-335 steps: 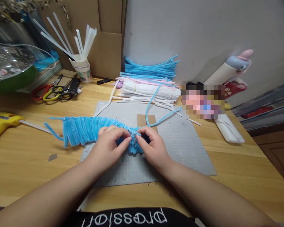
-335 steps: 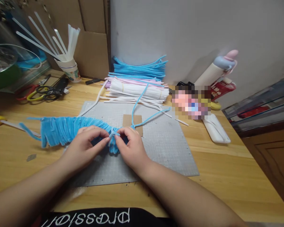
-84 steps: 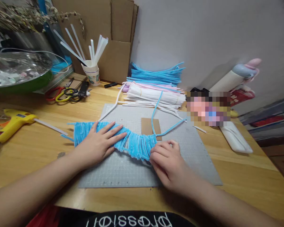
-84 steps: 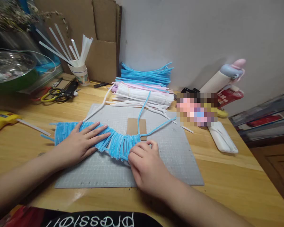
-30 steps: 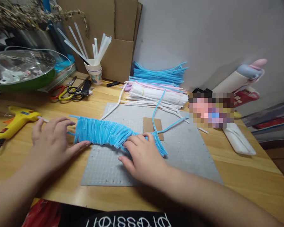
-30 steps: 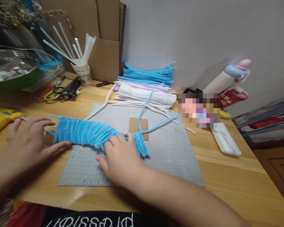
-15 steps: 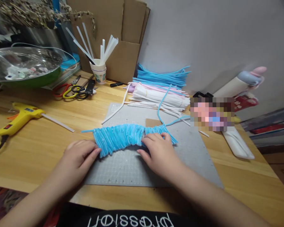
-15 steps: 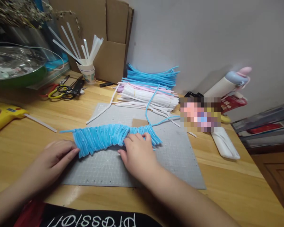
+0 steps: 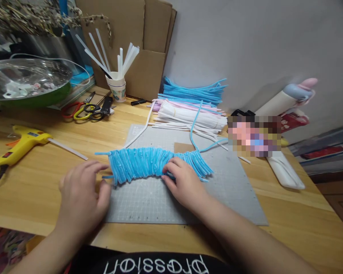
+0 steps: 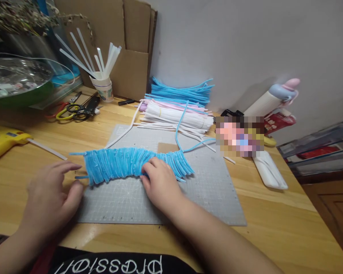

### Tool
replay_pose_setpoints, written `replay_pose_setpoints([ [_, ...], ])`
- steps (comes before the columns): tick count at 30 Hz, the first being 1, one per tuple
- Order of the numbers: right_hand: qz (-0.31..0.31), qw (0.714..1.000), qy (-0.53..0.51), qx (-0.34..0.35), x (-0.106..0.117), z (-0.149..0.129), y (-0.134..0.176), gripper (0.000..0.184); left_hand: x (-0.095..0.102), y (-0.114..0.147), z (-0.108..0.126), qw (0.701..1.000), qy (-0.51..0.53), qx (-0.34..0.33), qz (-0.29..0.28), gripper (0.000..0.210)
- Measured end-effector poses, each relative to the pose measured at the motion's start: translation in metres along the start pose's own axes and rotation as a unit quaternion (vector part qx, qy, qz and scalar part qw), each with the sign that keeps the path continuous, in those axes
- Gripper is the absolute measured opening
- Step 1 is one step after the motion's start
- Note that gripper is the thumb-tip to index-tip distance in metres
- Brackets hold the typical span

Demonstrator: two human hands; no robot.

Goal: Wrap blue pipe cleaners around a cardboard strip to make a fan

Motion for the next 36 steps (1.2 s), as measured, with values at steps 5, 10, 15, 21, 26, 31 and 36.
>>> replay_pose_setpoints([
  [5,-0.009,0.995,0.038,0.087,-0.003,-0.017,-0.002,0.031,-0.017,0.0,0.051,0.97,-0.026,-0.219,-0.098,0.032],
  [10,-0.024,0.991,0.086,0.096,-0.01,-0.017,-0.009,0.023,-0.042,-0.017,0.064,0.966,-0.051,-0.188,-0.173,0.034],
  [15,-0.033,0.991,0.076,0.106,-0.012,-0.013,-0.011,0.021,-0.05,-0.02,0.06,0.963,-0.051,-0.194,-0.181,0.029],
  [21,-0.028,0.993,0.069,0.092,-0.012,-0.011,-0.013,0.031,-0.052,-0.018,0.056,0.964,-0.041,-0.193,-0.178,0.034],
  [26,-0.014,0.99,0.103,0.091,-0.016,-0.013,-0.015,0.021,-0.048,-0.02,0.068,0.972,-0.022,-0.174,-0.154,0.024],
  [31,0.048,0.99,0.064,0.114,-0.008,-0.015,-0.011,0.021,-0.043,-0.022,0.078,0.976,0.022,-0.19,-0.101,0.019],
  [36,0.071,0.985,0.07,0.142,0.001,-0.017,-0.008,0.021,-0.028,-0.017,0.085,0.961,0.042,-0.274,0.014,0.014],
])
Point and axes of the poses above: each hand's wrist, its own y-axis away from the middle knuckle, its own x-axis out of the back of the hand, z = x × y, the point moved 6 cm from there along -y, towards the middle knuckle, and after that the axes turned 10 degrees about x, right-handed, at the moved point
